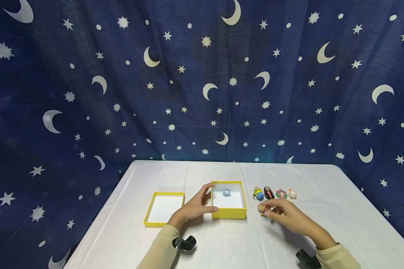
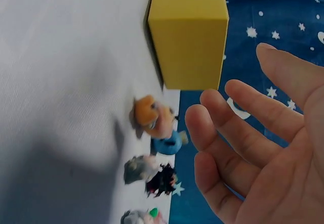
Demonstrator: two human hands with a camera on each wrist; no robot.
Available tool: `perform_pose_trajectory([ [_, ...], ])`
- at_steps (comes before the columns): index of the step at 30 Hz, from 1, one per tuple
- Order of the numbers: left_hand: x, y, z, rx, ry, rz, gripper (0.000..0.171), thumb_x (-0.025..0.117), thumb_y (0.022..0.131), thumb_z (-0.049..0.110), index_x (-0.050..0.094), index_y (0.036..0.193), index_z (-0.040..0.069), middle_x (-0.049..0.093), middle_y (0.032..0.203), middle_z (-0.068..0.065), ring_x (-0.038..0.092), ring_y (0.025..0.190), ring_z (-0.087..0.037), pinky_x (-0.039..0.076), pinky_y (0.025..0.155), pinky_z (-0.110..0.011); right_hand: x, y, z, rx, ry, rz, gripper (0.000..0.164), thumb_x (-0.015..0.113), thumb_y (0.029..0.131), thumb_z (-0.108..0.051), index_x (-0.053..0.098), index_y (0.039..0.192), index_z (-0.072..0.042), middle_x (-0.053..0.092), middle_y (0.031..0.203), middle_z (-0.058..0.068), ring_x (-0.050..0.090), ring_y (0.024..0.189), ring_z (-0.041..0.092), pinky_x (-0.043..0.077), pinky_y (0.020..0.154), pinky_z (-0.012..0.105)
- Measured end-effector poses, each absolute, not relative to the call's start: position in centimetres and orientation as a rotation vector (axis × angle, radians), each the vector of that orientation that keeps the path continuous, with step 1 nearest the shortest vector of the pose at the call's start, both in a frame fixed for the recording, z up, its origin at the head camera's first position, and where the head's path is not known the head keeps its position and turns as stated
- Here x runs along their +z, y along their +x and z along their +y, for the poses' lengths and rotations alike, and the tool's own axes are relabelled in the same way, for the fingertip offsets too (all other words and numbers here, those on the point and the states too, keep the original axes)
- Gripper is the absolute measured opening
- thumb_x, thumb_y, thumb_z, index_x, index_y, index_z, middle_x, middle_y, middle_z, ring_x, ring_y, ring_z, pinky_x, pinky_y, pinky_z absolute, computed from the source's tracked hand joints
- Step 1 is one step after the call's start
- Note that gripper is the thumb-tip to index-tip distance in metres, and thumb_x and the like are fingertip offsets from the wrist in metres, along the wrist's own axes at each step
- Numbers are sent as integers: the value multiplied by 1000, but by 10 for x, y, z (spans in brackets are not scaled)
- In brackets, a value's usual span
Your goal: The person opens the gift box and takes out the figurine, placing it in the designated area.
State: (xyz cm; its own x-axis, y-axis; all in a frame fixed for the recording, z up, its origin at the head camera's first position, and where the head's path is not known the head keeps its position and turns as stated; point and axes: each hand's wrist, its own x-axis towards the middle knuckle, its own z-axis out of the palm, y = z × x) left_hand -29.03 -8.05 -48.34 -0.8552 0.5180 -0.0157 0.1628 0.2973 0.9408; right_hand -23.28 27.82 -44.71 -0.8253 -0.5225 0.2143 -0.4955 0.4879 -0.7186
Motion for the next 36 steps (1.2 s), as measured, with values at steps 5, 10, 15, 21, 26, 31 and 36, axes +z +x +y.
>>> perform_pose_trajectory([
  [5, -483, -290, -81, 1574, 620, 2251, 84, 77, 88, 28, 28, 155, 24, 13, 171, -13, 37, 149, -35, 35, 121, -50, -440, -231, 270, -1265, -928, 2699, 25, 65, 98, -13, 69, 118, 1, 72, 101, 11, 62, 83, -2, 54, 68, 24],
  [10, -483, -290, -80, 1577, 624, 2255, 84, 78, 88, 27, 27, 155, 22, 13, 170, -15, 38, 148, -36, 34, 121, -50, -430, -234, 264, -1248, -924, 2736, 23, 66, 97, -15, 70, 118, -5, 73, 100, 5, 62, 80, -1, 53, 69, 24],
  [15, -484, -290, -79, 1572, 618, 2255, 85, 78, 87, 28, 27, 156, 23, 13, 171, -13, 38, 149, -35, 34, 122, -49, -420, -240, 259, -1231, -885, 2739, 27, 67, 97, -19, 70, 120, -6, 73, 107, 10, 64, 80, 1, 53, 67, 24],
  [21, -483, -290, -81, 1564, 622, 2260, 84, 78, 87, 27, 28, 155, 23, 14, 171, -14, 39, 147, -35, 35, 121, -51, -409, -252, 248, -1197, -824, 2708, 32, 65, 99, -27, 69, 124, -8, 73, 111, 12, 66, 82, 6, 54, 71, 24],
  [26, -482, -291, -82, 1563, 624, 2256, 85, 78, 87, 27, 27, 155, 22, 13, 171, -15, 39, 148, -36, 35, 121, -51, -406, -263, 237, -1238, -822, 2607, 36, 63, 100, -26, 65, 127, -3, 70, 114, 20, 64, 79, 16, 52, 66, 25],
  [31, -483, -291, -82, 1572, 619, 2260, 86, 78, 87, 28, 27, 156, 22, 13, 170, -15, 39, 148, -37, 36, 120, -52, -405, -274, 228, -1229, -806, 2566, 35, 63, 101, -27, 66, 128, -4, 67, 124, 24, 66, 88, 15, 54, 72, 24],
  [36, -483, -291, -80, 1576, 619, 2245, 86, 78, 87, 27, 27, 156, 22, 12, 170, -16, 38, 148, -37, 35, 121, -53, -406, -285, 220, -1214, -860, 2505, 38, 63, 100, -24, 65, 130, -1, 67, 125, 26, 70, 90, 25, 55, 78, 22],
])
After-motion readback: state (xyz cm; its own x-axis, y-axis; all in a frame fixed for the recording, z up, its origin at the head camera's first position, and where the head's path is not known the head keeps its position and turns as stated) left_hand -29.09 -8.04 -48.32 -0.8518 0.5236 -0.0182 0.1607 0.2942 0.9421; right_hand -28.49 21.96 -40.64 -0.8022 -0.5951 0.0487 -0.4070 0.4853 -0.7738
